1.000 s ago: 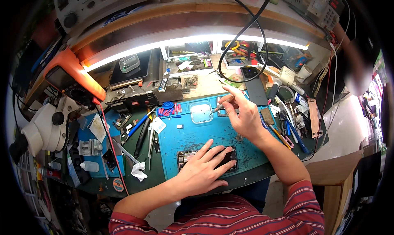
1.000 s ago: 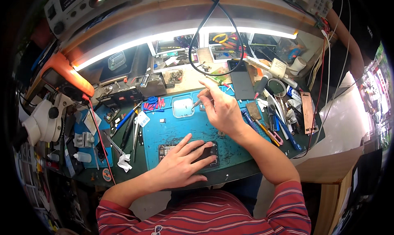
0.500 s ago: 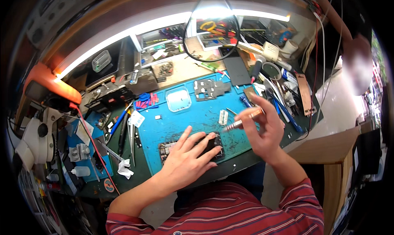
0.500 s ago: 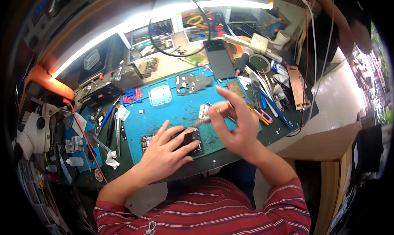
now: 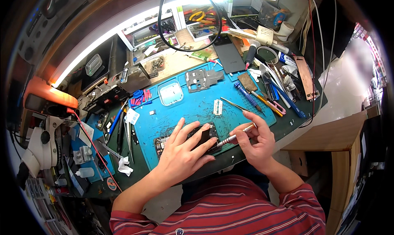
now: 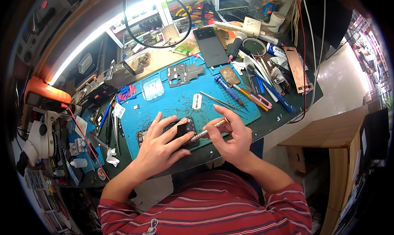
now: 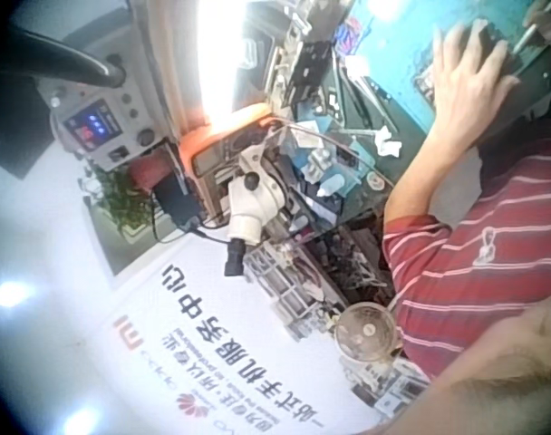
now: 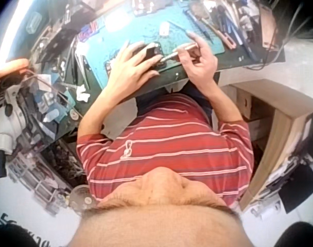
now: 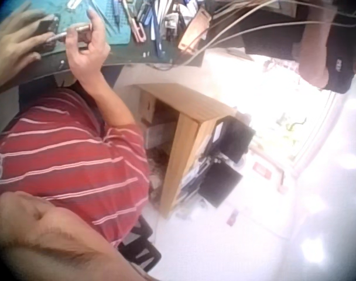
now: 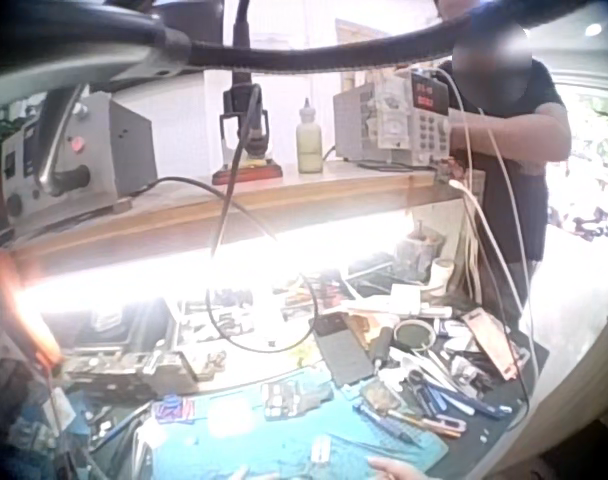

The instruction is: The person uses a metal spudger to pry and adjust a small ribbon cable connector on a smartphone motherboard. They then place a battery into the device chassis and press it down to secure it.

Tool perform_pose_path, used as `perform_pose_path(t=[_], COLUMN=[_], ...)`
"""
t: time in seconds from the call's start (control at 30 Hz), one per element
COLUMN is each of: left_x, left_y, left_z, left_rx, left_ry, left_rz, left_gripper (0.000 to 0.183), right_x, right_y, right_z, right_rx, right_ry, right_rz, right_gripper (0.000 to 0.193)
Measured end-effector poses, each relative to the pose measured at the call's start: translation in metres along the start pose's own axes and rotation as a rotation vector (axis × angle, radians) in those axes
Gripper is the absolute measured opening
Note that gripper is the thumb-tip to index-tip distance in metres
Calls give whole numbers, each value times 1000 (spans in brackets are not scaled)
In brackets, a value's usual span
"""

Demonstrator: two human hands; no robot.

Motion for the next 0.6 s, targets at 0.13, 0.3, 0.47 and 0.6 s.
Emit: perform_pose_path(t=[0.13, 0.3, 0.47, 0.6], left_x=[1, 1, -1, 1], left_y=[0, -1, -1, -1], left_z=[-2, -2, 1, -1], left_rx=[-16, -32, -46, -50], left_ry=[-14, -13, -20, -10], left_rz=[-4, -5, -3, 5], left_gripper=[46, 43, 43, 46], right_x=[-3, -3, 1, 8], right_y=[0, -1, 3, 6], right_z=[1, 0, 2, -4], right_rx=[4, 17, 28, 90], right_ry=[-12, 0, 12, 75], right_rz=[-7, -18, 103, 208], right_gripper=[50, 50, 51, 52])
Point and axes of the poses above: each hand's wrist, its own y-axis away from the middle knuckle, its own z-axis out of the back of the hand, x = y × z, the point moved 8 cm from there along -y, towards the middle knuckle, and after that the axes turned 4 degrees about -y, right-handed, at the moved point
